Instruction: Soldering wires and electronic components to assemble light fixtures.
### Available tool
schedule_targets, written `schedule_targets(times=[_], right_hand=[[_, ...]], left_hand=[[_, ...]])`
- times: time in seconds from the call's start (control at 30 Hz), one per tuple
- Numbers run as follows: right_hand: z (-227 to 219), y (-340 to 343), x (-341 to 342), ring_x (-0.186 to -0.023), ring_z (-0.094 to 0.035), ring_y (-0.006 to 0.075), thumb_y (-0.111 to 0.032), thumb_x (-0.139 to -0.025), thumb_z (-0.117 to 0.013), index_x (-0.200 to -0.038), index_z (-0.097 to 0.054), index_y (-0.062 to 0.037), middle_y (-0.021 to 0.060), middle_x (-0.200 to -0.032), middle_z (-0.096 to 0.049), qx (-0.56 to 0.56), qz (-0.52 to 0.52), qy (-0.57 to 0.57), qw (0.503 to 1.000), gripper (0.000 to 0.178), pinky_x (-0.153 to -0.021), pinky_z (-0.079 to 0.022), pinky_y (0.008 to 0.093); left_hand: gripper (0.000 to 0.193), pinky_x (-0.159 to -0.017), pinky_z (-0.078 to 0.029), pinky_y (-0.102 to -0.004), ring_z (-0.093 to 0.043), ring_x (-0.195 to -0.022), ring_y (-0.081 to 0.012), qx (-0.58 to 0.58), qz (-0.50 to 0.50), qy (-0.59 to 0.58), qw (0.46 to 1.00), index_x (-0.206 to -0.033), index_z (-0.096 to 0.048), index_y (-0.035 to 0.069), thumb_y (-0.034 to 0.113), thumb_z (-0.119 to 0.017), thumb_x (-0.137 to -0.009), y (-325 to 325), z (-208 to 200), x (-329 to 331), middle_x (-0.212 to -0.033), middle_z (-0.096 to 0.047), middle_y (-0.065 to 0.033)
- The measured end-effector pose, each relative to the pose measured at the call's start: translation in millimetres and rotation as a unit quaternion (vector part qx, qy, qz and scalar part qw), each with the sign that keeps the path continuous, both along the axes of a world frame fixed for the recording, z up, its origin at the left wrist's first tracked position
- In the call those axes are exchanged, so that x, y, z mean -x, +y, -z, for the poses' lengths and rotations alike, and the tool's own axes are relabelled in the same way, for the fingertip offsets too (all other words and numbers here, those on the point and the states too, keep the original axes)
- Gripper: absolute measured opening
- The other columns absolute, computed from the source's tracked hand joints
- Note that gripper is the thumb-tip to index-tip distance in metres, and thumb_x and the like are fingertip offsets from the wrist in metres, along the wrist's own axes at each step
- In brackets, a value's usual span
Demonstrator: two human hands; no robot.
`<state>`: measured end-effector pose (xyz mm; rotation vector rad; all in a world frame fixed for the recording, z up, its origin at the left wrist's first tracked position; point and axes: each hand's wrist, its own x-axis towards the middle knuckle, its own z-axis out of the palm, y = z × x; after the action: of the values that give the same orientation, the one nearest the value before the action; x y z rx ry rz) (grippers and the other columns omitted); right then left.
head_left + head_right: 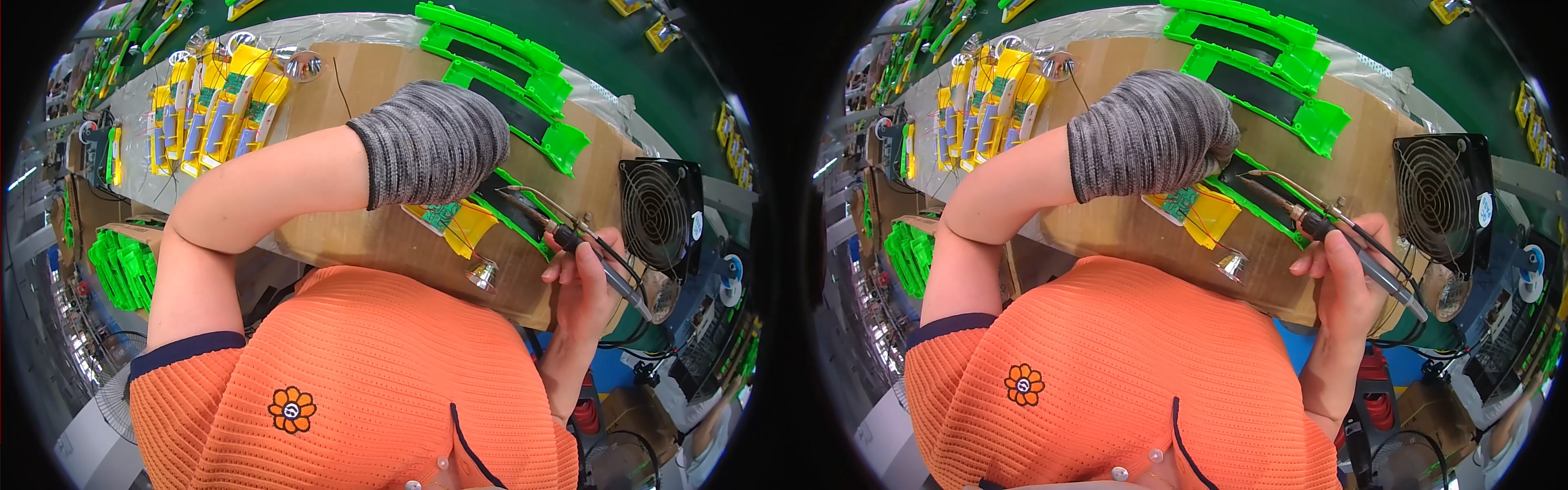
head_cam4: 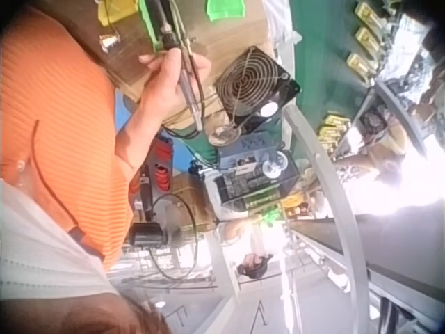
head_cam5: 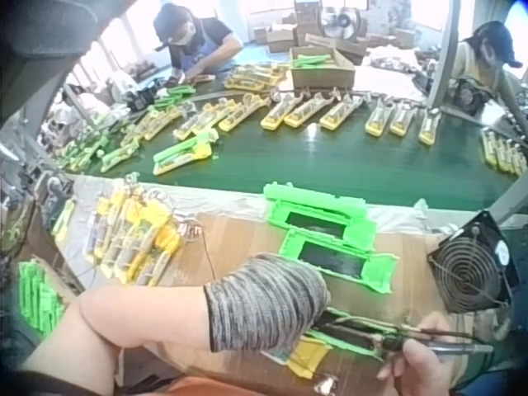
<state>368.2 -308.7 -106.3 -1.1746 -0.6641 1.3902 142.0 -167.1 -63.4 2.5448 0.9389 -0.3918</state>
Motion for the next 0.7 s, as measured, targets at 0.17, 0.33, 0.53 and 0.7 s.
schedule_targets(times=[0.17,0.33,0.53,0.7], right_hand=[[-3.7,-4.6,-3.3,-0.054,-0.054,0.0135,-0.002,-0.09,-0.06,-0.098,-0.045,-0.002,0.0183,-0.082,-0.065,-0.015,0.017,-0.006,1.0,0.016,-0.053,-0.056,0.0327],[-4.4,-11.2,-11.3,-0.053,-0.053,0.0132,-0.003,-0.09,-0.061,-0.098,-0.046,-0.0018,0.0199,-0.085,-0.065,-0.042,0.028,-0.018,0.999,0.018,-0.053,-0.055,0.0319],[-3.3,-22.2,-15.3,-0.052,-0.053,0.0132,-0.006,-0.089,-0.063,-0.098,-0.046,-0.0007,0.0192,-0.082,-0.064,-0.04,0.053,-0.029,0.997,0.02,-0.052,-0.053,0.031],[-4.4,-26.5,-11.0,-0.052,-0.052,0.014,-0.006,-0.089,-0.063,-0.097,-0.046,-0.0009,0.0157,-0.076,-0.061,-0.039,0.065,-0.015,0.997,0.019,-0.052,-0.053,0.0312]], left_hand=[[0.014,-0.071,-0.054,-0.0416,-0.065,-0.081,-0.0307,0.001,0.006,-0.019,1.0,-0.083,-0.073,0.013,0.024,-0.064,-0.083,-0.9,6.9,4.5,-0.084,-0.064,-0.0099],[0.015,-0.073,-0.052,-0.0416,-0.065,-0.084,-0.0289,0.017,0.01,-0.02,1.0,-0.09,-0.07,0.013,0.024,-0.06,-0.089,-6.0,1.7,7.9,-0.085,-0.061,-0.0081],[0.01,-0.072,-0.051,-0.0406,-0.063,-0.083,-0.0287,-0.021,-0.005,-0.186,0.982,-0.089,-0.073,0.011,0.017,-0.069,-0.083,-8.5,-3.6,19.8,-0.087,-0.064,-0.0083],[0.016,-0.077,-0.049,-0.0417,-0.06,-0.091,-0.0313,-0.078,0.012,-0.274,0.959,-0.09,-0.07,0.008,0.015,-0.075,-0.075,-13.3,-6.2,31.0,-0.09,-0.062,-0.0095]])
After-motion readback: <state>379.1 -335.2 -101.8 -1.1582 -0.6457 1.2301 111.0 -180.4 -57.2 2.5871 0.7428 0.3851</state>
